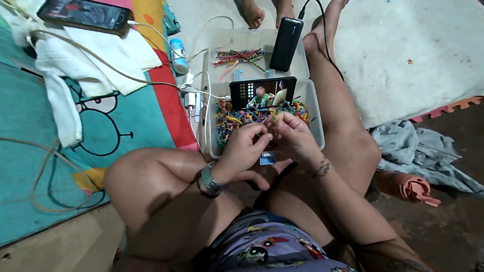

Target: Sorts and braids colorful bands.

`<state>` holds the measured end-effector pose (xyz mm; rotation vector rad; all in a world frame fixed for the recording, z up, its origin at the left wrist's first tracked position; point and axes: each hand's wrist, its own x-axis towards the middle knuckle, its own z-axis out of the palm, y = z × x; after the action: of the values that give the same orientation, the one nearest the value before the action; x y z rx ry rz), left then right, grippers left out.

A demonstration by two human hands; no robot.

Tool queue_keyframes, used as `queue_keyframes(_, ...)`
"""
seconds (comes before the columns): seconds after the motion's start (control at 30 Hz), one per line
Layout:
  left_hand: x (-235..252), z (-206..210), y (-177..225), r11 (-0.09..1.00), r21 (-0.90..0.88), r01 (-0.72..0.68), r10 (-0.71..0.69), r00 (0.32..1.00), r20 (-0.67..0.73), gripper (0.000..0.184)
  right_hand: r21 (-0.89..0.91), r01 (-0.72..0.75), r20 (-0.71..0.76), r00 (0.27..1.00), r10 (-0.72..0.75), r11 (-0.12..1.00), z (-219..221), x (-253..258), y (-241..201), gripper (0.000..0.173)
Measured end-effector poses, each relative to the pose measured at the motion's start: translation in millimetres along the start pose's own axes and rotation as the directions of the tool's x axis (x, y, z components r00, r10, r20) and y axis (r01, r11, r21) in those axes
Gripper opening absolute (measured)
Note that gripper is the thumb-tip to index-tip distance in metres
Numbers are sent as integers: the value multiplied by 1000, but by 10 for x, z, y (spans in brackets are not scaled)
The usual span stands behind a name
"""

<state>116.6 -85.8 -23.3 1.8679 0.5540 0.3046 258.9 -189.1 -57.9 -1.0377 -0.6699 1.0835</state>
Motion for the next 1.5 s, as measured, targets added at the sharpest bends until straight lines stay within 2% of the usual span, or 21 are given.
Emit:
queue_keyframes(0.07,9,-69,22,949,-263,173,-148,983,113,12,13,-4,89,996,3,1000,-39,6,-11,13)
queue_keyframes(0.13,26,-108,32,847,-442,295,-209,950,233,16,73,-8,115,993,0,997,-58,16,3,11)
queue_keyframes(0.27,48,-156,31,698,-580,419,-200,893,404,23,148,13,180,983,-40,989,-90,33,26,10)
queue_keyframes(0.4,40,-162,5,577,-648,497,-221,859,462,24,113,17,202,979,-39,993,-87,36,16,13)
queue_keyframes(0.47,45,-150,18,619,-613,491,-256,864,434,22,107,5,152,988,-21,994,-76,23,12,10)
queue_keyframes(0.53,56,-116,9,741,-526,417,-261,901,347,19,104,1,92,996,-10,995,-53,6,16,10)
queue_keyframes(0.63,69,-76,14,906,-309,288,-233,951,203,16,53,8,-6,1000,-8,999,-5,-6,23,14)
queue_keyframes(0.73,52,-35,29,987,-67,149,-145,987,67,12,-18,35,-72,997,-36,999,24,-4,34,14)
queue_keyframes(0.83,26,35,-23,974,213,-78,91,994,-54,12,-41,47,-117,992,-52,998,47,-5,48,13)
queue_keyframes(0.93,14,113,-62,887,426,-180,240,966,-92,13,-50,52,-171,983,-60,997,61,-4,67,13)
queue_keyframes(1.0,10,112,-52,894,412,-179,235,968,-91,14,-37,46,-180,982,-52,998,70,2,54,14)
queue_keyframes(1.1,4,14,7,989,128,-76,78,997,-11,14,15,-12,-120,993,13,1000,59,8,-8,14)
queue_keyframes(1.17,10,-28,21,999,-37,29,-27,998,55,14,25,-31,-49,998,33,999,27,12,-16,10)
queue_keyframes(1.27,18,-52,38,980,-143,136,-117,984,131,14,32,14,-42,999,-13,999,15,7,20,9)
queue_keyframes(1.37,32,-33,23,994,-70,85,-79,993,85,12,21,31,-110,994,-28,999,48,-13,24,15)
queue_keyframes(1.43,31,-6,8,997,79,-21,20,1000,17,13,-52,40,-169,985,-48,998,88,-20,32,16)
queue_keyframes(1.5,28,12,-8,967,234,-96,105,994,-25,15,-169,93,-209,970,-127,981,123,-24,60,13)
